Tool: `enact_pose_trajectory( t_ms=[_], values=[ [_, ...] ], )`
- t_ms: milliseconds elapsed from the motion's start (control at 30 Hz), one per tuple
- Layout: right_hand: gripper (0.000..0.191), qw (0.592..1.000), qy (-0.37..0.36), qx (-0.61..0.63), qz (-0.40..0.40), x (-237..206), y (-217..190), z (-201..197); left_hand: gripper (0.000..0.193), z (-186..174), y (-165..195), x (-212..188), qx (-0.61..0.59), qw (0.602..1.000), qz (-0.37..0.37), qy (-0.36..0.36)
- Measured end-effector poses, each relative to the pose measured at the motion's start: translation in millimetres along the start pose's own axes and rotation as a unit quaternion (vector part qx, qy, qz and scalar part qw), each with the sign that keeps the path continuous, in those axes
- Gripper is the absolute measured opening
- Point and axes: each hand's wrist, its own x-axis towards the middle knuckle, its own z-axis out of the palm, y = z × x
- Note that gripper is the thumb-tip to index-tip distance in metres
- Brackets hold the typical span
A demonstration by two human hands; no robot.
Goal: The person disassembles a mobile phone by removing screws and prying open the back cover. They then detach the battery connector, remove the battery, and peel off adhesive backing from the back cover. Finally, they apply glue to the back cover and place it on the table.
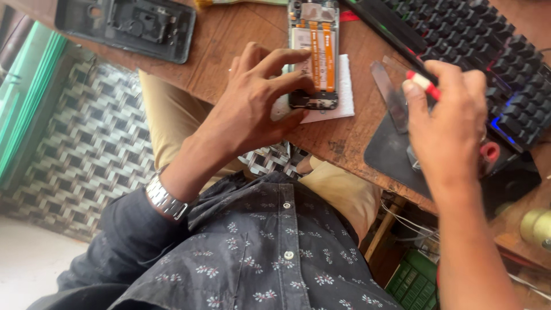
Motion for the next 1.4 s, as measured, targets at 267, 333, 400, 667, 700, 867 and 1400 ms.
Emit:
enact_pose_trajectory(
  t_ms=[267, 333, 400, 667, 700, 867, 1400],
  values=[
    [0.021, 0.987, 0.073, -0.102, -0.099, 6, 5, 18, 0.032, -3, 5, 3, -0.008, 1.0, -0.018, -0.001],
    [0.021, 0.991, 0.066, -0.086, -0.084, 0, 0, 16, 0.03, -4, 7, 3, 0.001, 1.0, -0.025, 0.006],
    [0.026, 0.993, 0.012, -0.061, -0.098, -6, -5, 15, 0.029, -5, 8, 3, 0.004, 0.999, -0.033, 0.009],
    [0.021, 0.995, -0.074, 0.064, -0.006, -3, -16, 16, 0.026, -4, 10, 7, 0.013, 0.999, -0.046, 0.005],
    [0.025, 0.997, -0.053, 0.051, -0.021, -3, -16, 15, 0.026, -2, 9, 9, 0.018, 0.999, -0.045, 0.006],
    [0.031, 0.998, -0.019, 0.008, -0.061, -1, -14, 17, 0.028, 0, 9, 10, 0.017, 0.999, -0.045, 0.014],
    [0.016, 0.997, 0.001, 0.0, -0.08, 6, 1, 16, 0.027, -3, 8, 11, 0.003, 0.999, -0.046, 0.005]
  ],
)
